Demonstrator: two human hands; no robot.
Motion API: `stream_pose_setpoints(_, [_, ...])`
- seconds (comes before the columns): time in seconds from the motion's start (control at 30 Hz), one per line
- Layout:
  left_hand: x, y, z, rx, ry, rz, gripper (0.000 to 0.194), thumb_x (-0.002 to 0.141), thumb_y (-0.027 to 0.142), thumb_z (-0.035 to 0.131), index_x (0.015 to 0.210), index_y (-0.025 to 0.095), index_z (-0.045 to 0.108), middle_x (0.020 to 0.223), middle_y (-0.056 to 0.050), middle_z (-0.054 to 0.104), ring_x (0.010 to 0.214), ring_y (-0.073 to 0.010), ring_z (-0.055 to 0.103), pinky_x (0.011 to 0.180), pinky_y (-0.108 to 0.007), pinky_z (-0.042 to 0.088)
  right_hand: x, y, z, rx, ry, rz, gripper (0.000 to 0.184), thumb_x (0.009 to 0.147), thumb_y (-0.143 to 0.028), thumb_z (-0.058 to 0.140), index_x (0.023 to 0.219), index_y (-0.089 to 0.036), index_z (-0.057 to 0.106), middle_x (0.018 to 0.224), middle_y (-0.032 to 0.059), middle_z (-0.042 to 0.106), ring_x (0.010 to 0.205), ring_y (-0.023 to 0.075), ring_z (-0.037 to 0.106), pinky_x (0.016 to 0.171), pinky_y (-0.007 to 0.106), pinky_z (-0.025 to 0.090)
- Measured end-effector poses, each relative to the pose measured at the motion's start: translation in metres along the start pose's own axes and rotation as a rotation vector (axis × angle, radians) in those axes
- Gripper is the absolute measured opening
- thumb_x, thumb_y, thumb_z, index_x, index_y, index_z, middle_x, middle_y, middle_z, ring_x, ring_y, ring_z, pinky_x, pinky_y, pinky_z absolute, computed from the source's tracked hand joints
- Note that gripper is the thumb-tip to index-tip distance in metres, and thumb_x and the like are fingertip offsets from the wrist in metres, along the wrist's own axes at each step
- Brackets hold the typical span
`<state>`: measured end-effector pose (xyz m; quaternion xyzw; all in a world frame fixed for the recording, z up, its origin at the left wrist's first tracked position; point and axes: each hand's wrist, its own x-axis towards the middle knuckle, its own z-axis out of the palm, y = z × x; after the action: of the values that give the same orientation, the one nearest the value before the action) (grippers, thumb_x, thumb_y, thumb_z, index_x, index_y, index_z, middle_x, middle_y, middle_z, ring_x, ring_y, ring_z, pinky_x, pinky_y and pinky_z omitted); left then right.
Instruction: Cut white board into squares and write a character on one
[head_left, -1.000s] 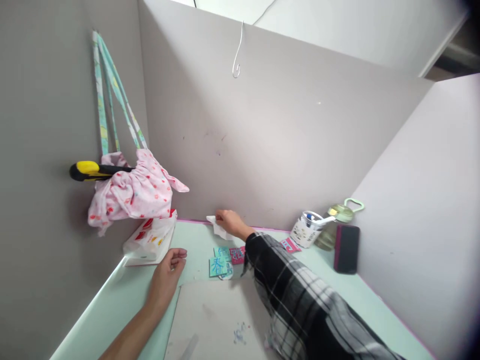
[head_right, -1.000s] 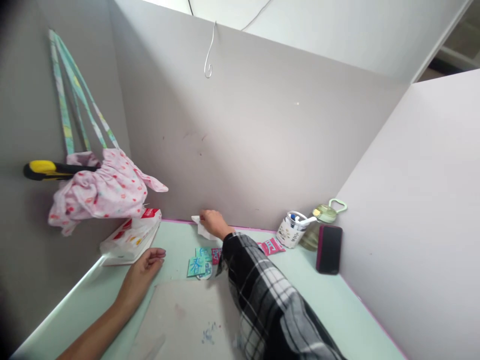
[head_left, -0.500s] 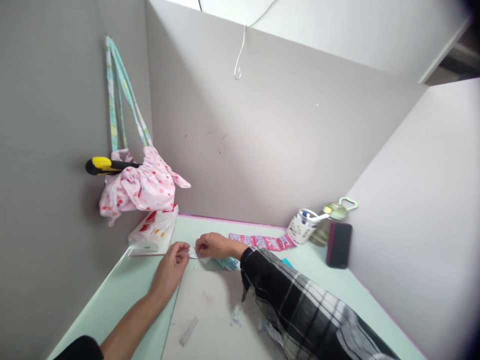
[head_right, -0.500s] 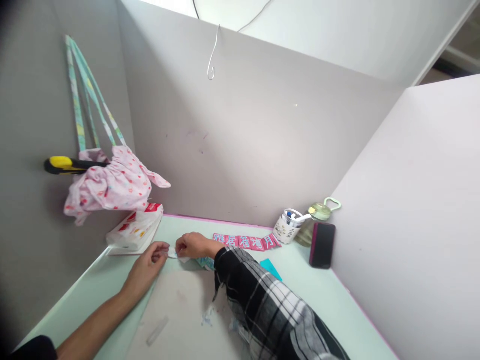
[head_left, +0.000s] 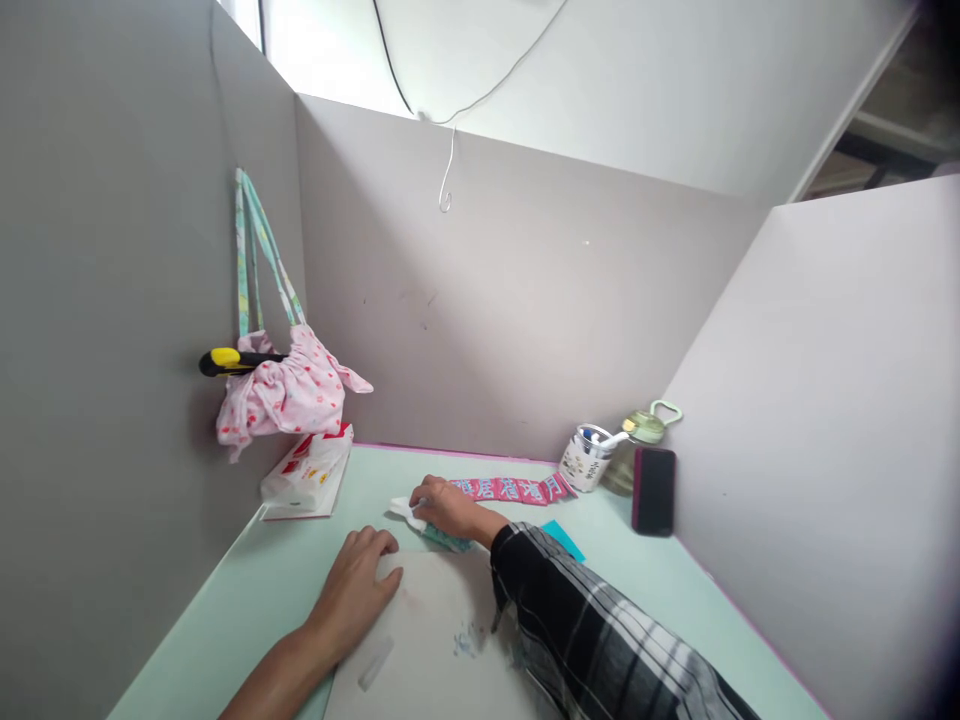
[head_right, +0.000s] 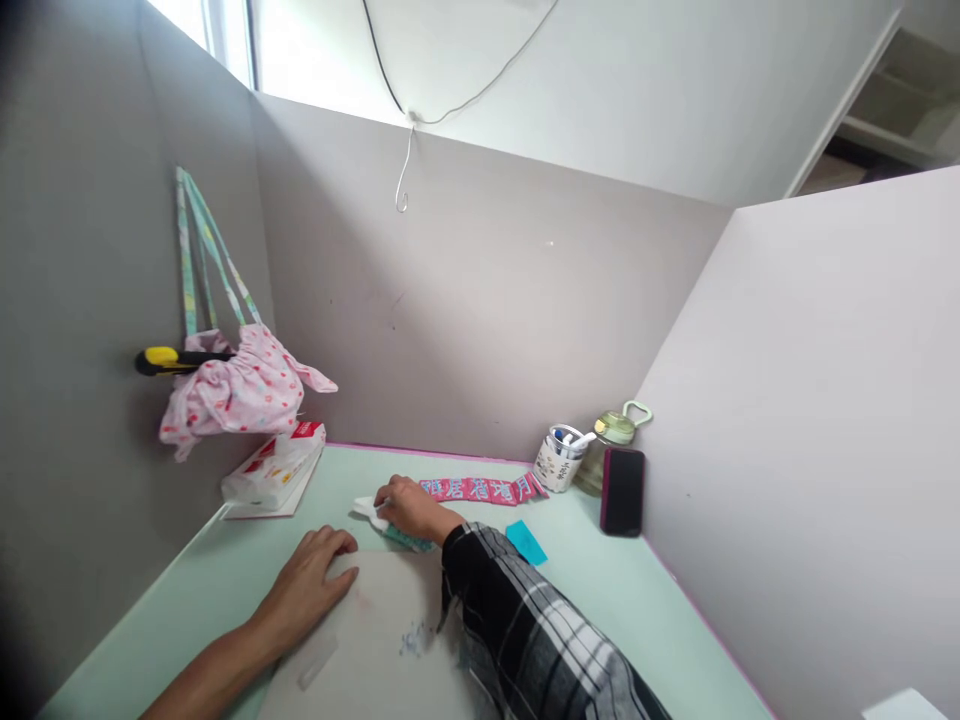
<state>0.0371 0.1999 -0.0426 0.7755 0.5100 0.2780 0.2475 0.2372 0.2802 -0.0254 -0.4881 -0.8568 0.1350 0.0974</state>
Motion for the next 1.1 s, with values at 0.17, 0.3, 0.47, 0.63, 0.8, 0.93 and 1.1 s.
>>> stream_pose_setpoints(0.17, [-0.013,0.007,0.004,0.001,-0.028,0.011,0.013,0.079,0.022,0.052,0.089,0.022,0.059,0.096,-0.005,0.061,0.099,-0.0269,0.054,0.09,-0.042,0.042,-0.019,-0.011,0.002,0.004,-0.009,0.021,0.02,0.096,-0.031,0.062,0.108,-0.015,0.065,0.113,0.0067,0.065,0.101,0.0214,0.064,0.088,0.043,0.053])
stream_pose_setpoints(0.3, [-0.023,0.009,0.005,-0.005,-0.046,0.023,0.018,0.078,0.022,0.054,0.094,0.021,0.061,0.101,-0.006,0.061,0.102,-0.0276,0.053,0.092,-0.043,0.042,-0.028,-0.014,-0.004,0.008,-0.047,-0.002,0.02,0.095,-0.03,0.064,0.107,-0.015,0.065,0.11,0.006,0.066,0.097,0.0201,0.065,0.085,0.04,0.055])
stream_pose_setpoints(0.47, [-0.025,0.006,0.006,-0.018,-0.038,0.025,0.021,0.084,0.021,0.049,0.099,0.02,0.063,0.103,-0.008,0.063,0.103,-0.027,0.055,0.094,-0.043,0.043,0.01,0.015,-0.035,-0.019,0.045,0.064,0.023,0.096,-0.031,0.062,0.112,-0.015,0.064,0.113,0.0068,0.066,0.099,0.0208,0.065,0.086,0.042,0.055])
stream_pose_setpoints(0.63, [-0.025,0.001,0.006,0.023,-0.022,0.037,0.023,0.086,0.018,0.049,0.103,0.021,0.064,0.105,-0.006,0.064,0.105,-0.0251,0.056,0.094,-0.04,0.045,0.077,0.032,-0.031,-0.03,0.158,0.154,0.03,0.097,-0.034,0.061,0.121,-0.017,0.061,0.123,0.0085,0.062,0.104,0.0238,0.063,0.088,0.045,0.054])
stream_pose_setpoints(0.8, [-0.029,0.004,0.003,0.074,-0.024,0.059,0.026,0.088,0.014,0.048,0.107,0.021,0.064,0.107,-0.006,0.065,0.106,-0.0245,0.057,0.094,-0.039,0.045,0.078,-0.018,0.018,0.02,0.101,0.016,0.026,0.097,-0.033,0.061,0.117,-0.016,0.062,0.12,0.0082,0.063,0.104,0.0228,0.063,0.089,0.044,0.053])
stream_pose_setpoints(0.93, [-0.035,0.01,0.0,0.117,-0.016,0.089,0.024,0.091,0.013,0.045,0.102,0.019,0.065,0.104,-0.009,0.067,0.105,-0.0269,0.059,0.094,-0.041,0.045,0.037,-0.046,0.031,0.063,-0.054,-0.141,0.018,0.095,-0.03,0.063,0.106,-0.016,0.066,0.109,0.0055,0.067,0.095,0.0194,0.065,0.085,0.04,0.055])
stream_pose_setpoints(1.1, [-0.037,0.014,-0.001,0.132,0.037,0.067,0.024,0.094,0.013,0.041,0.091,0.021,0.064,0.095,-0.005,0.069,0.095,-0.0224,0.064,0.084,-0.035,0.046,0.017,-0.002,-0.024,0.042,-0.018,0.009,0.022,0.096,-0.032,0.063,0.109,-0.015,0.065,0.107,0.0054,0.067,0.09,0.0185,0.067,0.079,0.037,0.057])
